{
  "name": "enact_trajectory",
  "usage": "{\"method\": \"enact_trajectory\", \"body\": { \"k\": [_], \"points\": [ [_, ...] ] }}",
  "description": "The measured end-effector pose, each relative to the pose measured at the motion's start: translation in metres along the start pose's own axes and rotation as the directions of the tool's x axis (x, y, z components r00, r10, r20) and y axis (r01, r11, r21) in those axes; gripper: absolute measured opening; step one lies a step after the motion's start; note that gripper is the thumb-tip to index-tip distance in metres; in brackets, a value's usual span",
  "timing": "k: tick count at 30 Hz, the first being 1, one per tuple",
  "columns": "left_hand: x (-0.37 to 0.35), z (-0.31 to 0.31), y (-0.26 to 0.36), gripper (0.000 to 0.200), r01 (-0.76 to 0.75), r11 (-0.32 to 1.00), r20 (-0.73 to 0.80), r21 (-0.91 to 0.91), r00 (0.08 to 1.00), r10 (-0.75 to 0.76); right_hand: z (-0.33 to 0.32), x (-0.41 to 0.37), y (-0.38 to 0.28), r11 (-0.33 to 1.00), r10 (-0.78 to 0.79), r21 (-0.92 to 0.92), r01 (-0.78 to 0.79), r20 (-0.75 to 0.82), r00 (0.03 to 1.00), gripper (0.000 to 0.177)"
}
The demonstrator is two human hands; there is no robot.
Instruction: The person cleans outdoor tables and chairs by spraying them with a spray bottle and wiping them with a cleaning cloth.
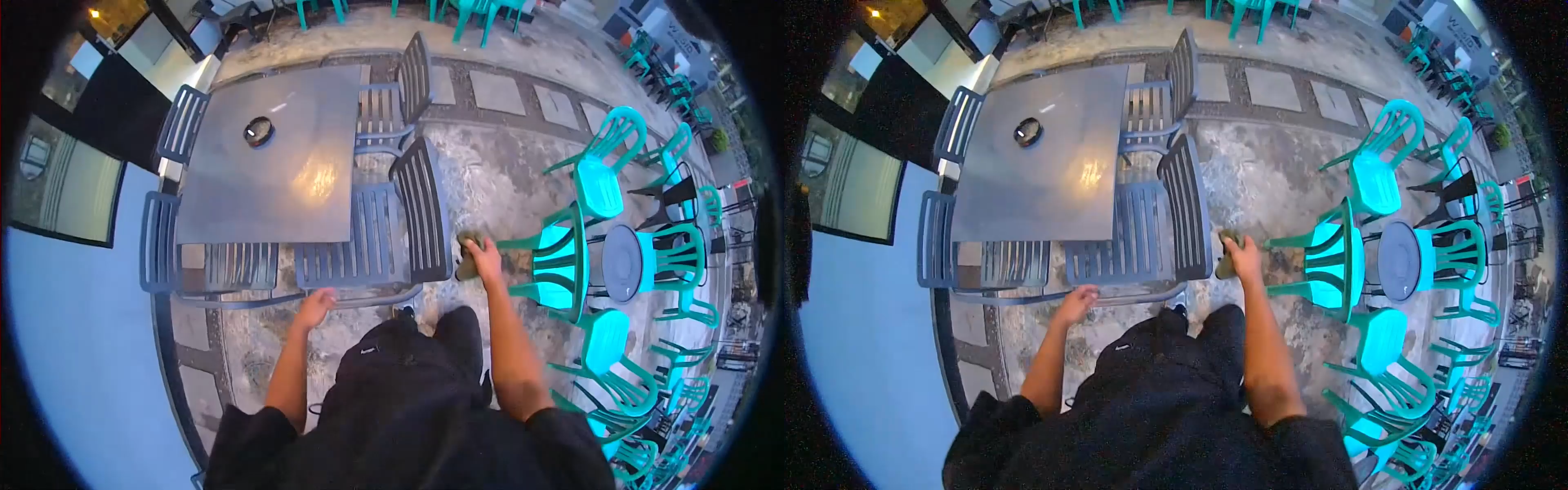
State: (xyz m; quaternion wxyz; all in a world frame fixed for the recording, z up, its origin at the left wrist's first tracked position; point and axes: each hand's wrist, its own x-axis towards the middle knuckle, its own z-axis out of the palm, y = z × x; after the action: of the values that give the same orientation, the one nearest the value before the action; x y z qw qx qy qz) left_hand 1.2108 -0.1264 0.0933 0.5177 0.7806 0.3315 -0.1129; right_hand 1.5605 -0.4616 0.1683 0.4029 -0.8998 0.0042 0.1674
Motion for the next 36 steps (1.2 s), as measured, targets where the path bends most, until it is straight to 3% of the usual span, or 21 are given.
{"method": "enact_trajectory", "body": {
  "k": [1,5,8,9,10,11,12,13,14,15,16,17,18,21,22,25,26,29,31,32,36],
  "points": [
    [-0.006,0.006,-0.005,0.033,0.003,0.999,-0.053,-0.039,0.999,-0.005,-0.001,0.009,-0.015,1.000,0.025,-0.014,-0.023,0.197,0.980,0.076],
    [-0.063,0.033,-0.028,0.034,0.052,0.990,-0.249,-0.130,0.965,-0.083,0.048,0.036,0.001,0.956,-0.292,0.082,0.281,0.318,0.902,0.074],
    [-0.155,0.060,-0.036,0.030,0.352,0.932,-0.274,0.087,0.908,-0.318,0.125,0.056,0.069,0.985,-0.171,0.041,0.166,0.298,0.939,0.066],
    [-0.184,0.077,-0.058,0.030,0.441,0.898,-0.261,0.000,0.867,-0.425,0.095,0.035,0.010,0.990,0.004,-0.137,0.041,0.320,0.947,0.058],
    [-0.208,0.099,-0.094,0.030,0.521,0.850,-0.240,-0.081,0.817,-0.524,0.091,0.028,-0.006,0.995,0.047,-0.098,-0.016,0.322,0.946,0.058],
    [-0.233,0.129,-0.129,0.031,0.250,0.958,-0.375,-0.139,0.882,-0.285,0.091,0.023,-0.011,0.995,0.090,-0.058,-0.075,0.323,0.942,0.057],
    [-0.214,0.116,0.003,0.035,0.619,0.556,-0.114,-0.555,0.606,-0.787,0.099,0.014,-0.002,0.995,0.104,-0.041,-0.095,0.351,0.931,0.057],
    [-0.210,0.130,-0.004,0.035,0.576,0.514,-0.066,-0.635,0.623,-0.779,0.109,0.007,0.010,0.993,0.113,-0.024,-0.113,0.378,0.919,0.057],
    [-0.185,0.135,0.036,0.034,0.575,0.594,-0.089,-0.562,0.672,-0.735,0.114,0.010,0.016,0.993,0.116,-0.012,-0.122,0.405,0.907,0.057],
    [-0.156,0.138,0.057,0.035,0.422,0.891,-0.250,-0.169,0.856,-0.453,0.110,0.013,0.010,0.996,0.060,0.038,-0.085,0.432,0.900,0.055],
    [-0.121,0.137,0.078,0.037,0.166,0.946,-0.237,0.277,0.966,-0.100,0.101,0.014,0.001,0.994,0.004,0.091,-0.052,0.456,0.890,0.053],
    [-0.067,0.133,0.158,0.042,0.379,0.912,-0.279,0.157,0.903,-0.328,0.093,0.013,-0.003,0.989,-0.051,0.145,-0.021,0.477,0.878,0.052],
    [-0.022,0.130,0.193,0.046,0.347,0.924,-0.247,0.160,0.920,-0.303,0.109,0.016,0.021,0.994,-0.076,0.110,0.020,0.531,0.844,0.055],
    [0.109,0.150,0.254,0.054,0.076,0.994,-0.371,0.076,0.927,-0.042,0.093,0.034,0.013,0.977,-0.163,0.210,0.023,0.680,0.715,0.061],
    [0.145,0.152,0.295,0.064,0.150,0.977,-0.335,0.151,0.938,-0.093,0.073,0.044,-0.002,0.981,-0.103,0.184,-0.060,0.758,0.644,0.066],
    [0.218,0.165,0.363,0.073,0.244,0.886,-0.324,0.395,0.939,-0.115,0.074,0.086,0.007,0.975,-0.173,0.123,0.183,0.943,0.285,0.072],
    [0.234,0.168,0.378,0.075,0.333,0.845,-0.330,0.417,0.922,-0.201,0.076,0.110,0.011,0.969,-0.199,0.190,0.156,0.979,0.043,0.069],
    [0.259,0.172,0.359,0.078,0.408,0.774,-0.334,0.484,0.904,-0.267,0.077,0.183,0.067,0.793,-0.257,0.095,0.602,0.948,0.190,0.054],
    [0.261,0.172,0.338,0.077,0.400,0.775,-0.334,0.488,0.907,-0.258,0.013,0.234,0.057,0.964,-0.255,0.195,0.178,0.863,0.437,0.049],
    [0.259,0.171,0.334,0.076,0.396,0.789,-0.337,0.470,0.907,-0.254,-0.034,0.240,0.024,0.995,-0.086,0.095,0.027,0.702,0.707,0.042],
    [0.252,0.150,0.348,0.065,0.386,0.812,-0.252,0.438,0.920,-0.301,0.013,0.360,0.180,0.944,0.144,-0.319,-0.087,0.161,0.976,0.033]
  ]
}}
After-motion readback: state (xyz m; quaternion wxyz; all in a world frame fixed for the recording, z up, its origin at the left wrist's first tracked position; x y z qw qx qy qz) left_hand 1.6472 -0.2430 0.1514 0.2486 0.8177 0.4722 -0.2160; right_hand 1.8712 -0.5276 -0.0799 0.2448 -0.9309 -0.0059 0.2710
